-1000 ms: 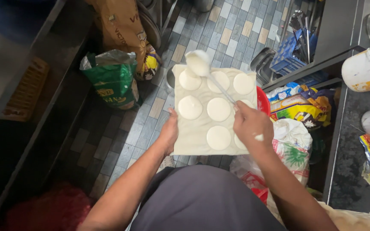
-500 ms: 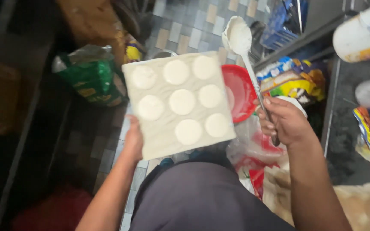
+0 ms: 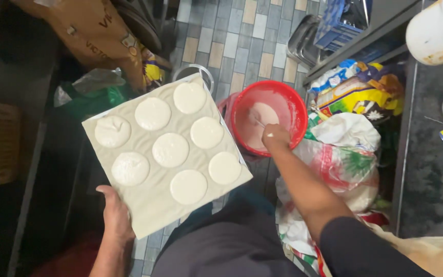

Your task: The person is preparing idlis by placing circular batter portions onto a steamer tray.

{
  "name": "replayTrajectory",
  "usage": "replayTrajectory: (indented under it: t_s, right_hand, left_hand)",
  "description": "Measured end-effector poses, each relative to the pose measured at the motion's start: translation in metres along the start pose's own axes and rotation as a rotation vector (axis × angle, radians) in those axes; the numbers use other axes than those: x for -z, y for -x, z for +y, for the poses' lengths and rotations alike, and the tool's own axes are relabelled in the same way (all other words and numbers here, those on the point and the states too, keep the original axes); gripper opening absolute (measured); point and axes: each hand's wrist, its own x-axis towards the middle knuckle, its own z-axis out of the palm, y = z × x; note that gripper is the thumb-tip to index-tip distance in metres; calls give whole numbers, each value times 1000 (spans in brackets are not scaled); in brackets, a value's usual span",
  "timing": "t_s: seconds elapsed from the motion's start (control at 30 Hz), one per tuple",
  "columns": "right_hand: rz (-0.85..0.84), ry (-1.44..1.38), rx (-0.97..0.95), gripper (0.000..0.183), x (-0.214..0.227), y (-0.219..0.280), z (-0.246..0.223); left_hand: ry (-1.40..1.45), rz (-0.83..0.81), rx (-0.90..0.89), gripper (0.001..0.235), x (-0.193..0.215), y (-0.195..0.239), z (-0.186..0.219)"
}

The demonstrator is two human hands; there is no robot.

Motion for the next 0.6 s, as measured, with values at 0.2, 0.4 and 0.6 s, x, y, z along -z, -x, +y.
replayTrajectory:
  t_s: [0.2, 0.4, 0.6]
  right_hand:
    - [-50, 49, 205, 28, -24, -15, -20]
    - [-139, 0, 222, 29, 12, 8, 26]
    - [-408, -734, 124, 25, 25, 38, 120]
  left_hand:
    - [29, 24, -45, 99, -4, 2, -3]
    - [67, -25, -6, 99, -3, -3, -8]
    - [67, -33, -18, 99, -9, -6, -3]
